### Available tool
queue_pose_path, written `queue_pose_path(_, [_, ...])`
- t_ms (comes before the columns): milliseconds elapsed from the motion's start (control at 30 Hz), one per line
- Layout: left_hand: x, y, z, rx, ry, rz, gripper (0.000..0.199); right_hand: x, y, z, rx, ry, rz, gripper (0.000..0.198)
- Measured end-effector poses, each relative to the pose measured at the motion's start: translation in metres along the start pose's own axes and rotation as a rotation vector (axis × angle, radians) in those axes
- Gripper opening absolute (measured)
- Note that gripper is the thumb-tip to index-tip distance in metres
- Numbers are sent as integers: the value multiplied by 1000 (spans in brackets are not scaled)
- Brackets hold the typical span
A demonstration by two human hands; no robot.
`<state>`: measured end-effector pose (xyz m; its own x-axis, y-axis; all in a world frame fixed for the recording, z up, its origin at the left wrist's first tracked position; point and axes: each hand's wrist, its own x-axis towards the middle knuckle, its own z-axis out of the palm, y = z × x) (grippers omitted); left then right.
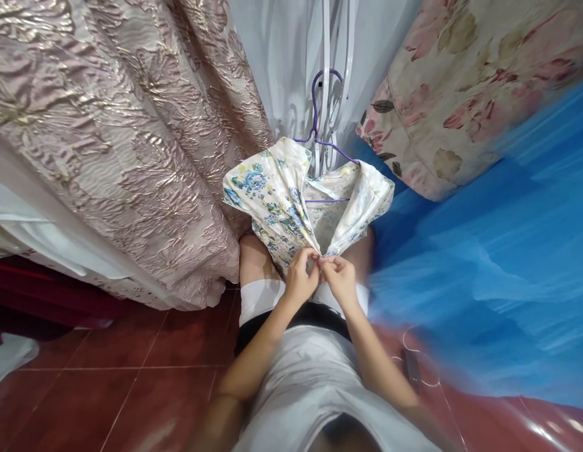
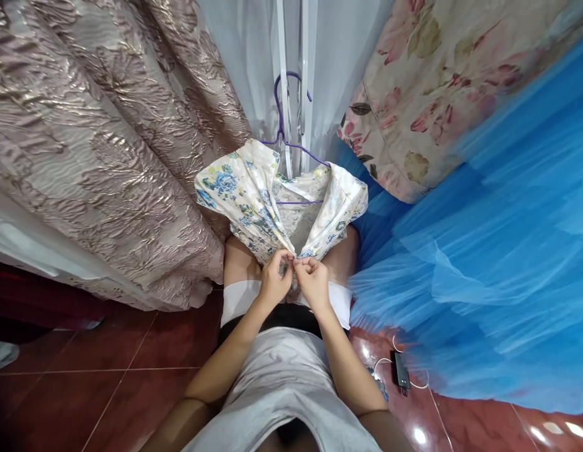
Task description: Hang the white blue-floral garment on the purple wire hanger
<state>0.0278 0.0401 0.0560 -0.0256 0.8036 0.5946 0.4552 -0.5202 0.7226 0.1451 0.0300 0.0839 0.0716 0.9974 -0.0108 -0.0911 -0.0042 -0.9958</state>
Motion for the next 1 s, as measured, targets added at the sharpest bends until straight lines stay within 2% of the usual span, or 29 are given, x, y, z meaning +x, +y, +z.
queue_pose_path(133, [-3, -1, 4, -17, 31, 9, 12, -4, 1, 0, 14, 14, -19, 34])
queue_pose_path(433, [2, -13, 10, -47, 0, 86, 3, -12, 4, 9, 87, 139, -88, 28])
queue_pose_path(667, [-7, -5, 11, -37, 91, 76, 7, -11, 4, 13, 248, 190, -35, 20])
queue_pose_path(800, [-14, -3, 4, -24, 136, 28, 7, -3, -16, 29, 275, 180, -85, 17])
queue_pose_path(1000, [-15, -4, 2, -19, 145, 52, 8, 41, -81, 64, 374, 182, -207, 17])
